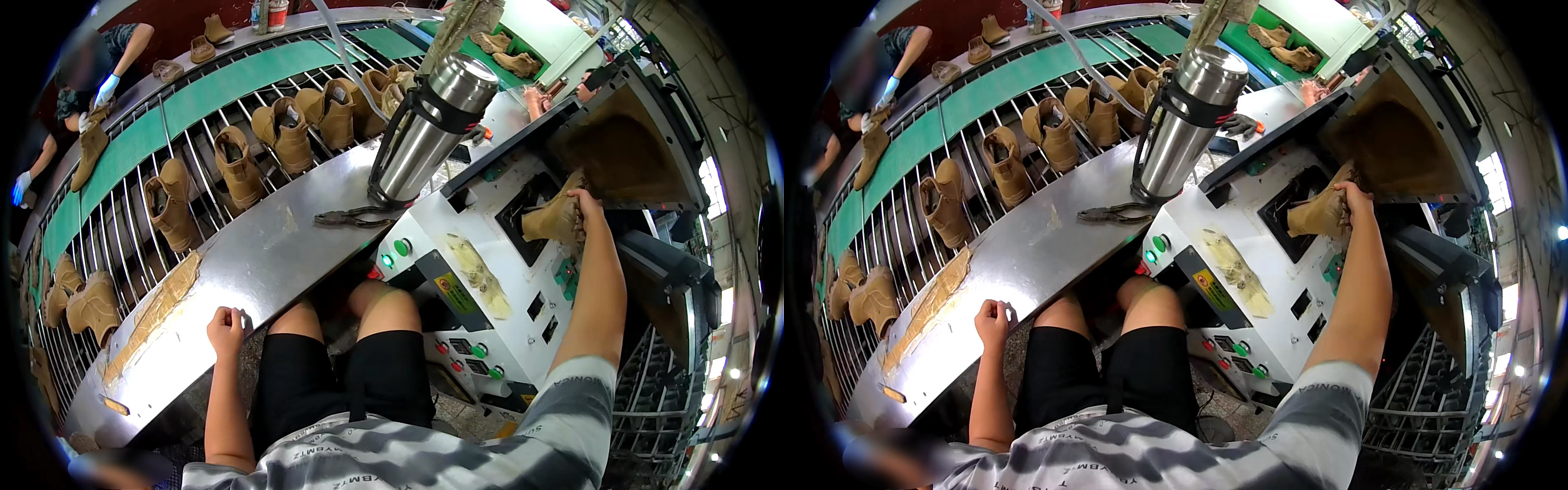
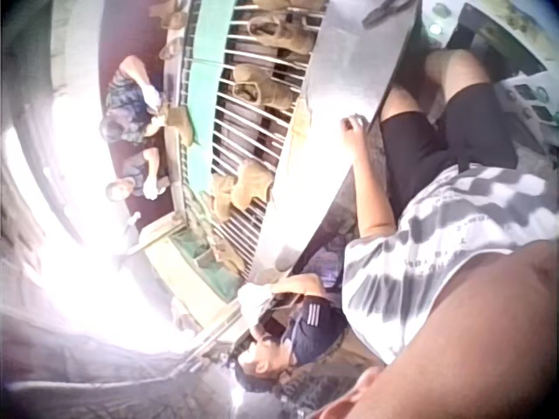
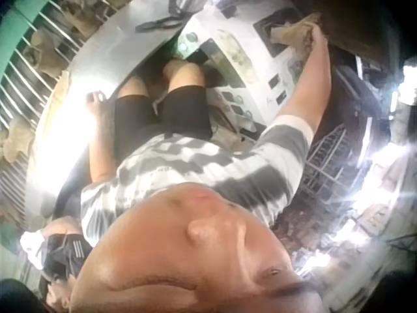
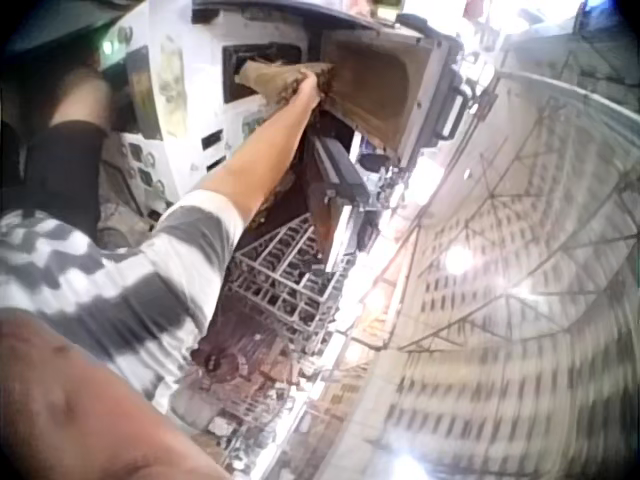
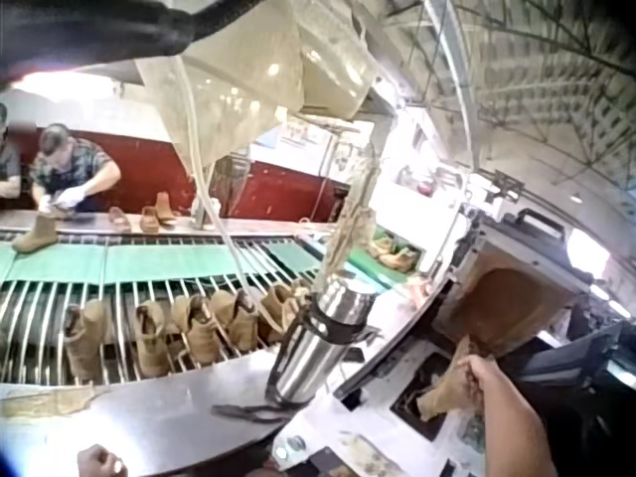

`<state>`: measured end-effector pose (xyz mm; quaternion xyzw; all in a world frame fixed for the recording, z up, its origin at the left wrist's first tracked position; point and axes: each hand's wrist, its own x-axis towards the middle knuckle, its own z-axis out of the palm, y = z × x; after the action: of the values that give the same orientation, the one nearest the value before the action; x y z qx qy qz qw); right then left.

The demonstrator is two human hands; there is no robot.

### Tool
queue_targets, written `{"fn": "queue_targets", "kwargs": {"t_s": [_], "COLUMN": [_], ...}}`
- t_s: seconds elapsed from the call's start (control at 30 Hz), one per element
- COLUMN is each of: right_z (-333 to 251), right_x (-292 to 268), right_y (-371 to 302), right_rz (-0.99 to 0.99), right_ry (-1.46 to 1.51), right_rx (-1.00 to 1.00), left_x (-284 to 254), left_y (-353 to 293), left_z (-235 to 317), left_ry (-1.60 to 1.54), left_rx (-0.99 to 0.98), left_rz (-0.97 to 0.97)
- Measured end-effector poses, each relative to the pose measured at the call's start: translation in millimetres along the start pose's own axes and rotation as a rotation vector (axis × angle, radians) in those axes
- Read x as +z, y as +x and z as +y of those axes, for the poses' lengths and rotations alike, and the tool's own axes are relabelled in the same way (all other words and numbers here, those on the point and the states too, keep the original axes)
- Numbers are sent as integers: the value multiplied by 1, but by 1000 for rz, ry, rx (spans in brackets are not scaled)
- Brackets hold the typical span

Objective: The person operates a sole-attaching machine by placing shoe uppers and soles into the press, pressing buttons to activate the cycle, and then moving the assembled shoes from the conveyor to the workstation.

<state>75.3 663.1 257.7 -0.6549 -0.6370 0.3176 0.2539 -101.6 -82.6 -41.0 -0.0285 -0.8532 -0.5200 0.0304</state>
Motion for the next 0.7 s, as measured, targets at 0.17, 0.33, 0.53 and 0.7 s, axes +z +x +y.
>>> {"fn": "queue_targets", "kwargs": {"t_s": [0.17,0.33,0.53,0.7], "right_z": [-14,35,45,27], "right_x": [19,52,55,50], "right_y": [-14,36,-10,-124], "right_rz": [-261,-40,-46,-25], "right_ry": [-102,-222,-519,-803], "right_rx": [105,87,-243,-394], "left_x": [0,2,6,3], "left_y": [-5,-4,-2,-3], "left_z": [8,15,-9,-4], "left_ry": [25,62,33,66], "left_rx": [-21,-11,40,53], "left_rz": [69,53,108,111]}}
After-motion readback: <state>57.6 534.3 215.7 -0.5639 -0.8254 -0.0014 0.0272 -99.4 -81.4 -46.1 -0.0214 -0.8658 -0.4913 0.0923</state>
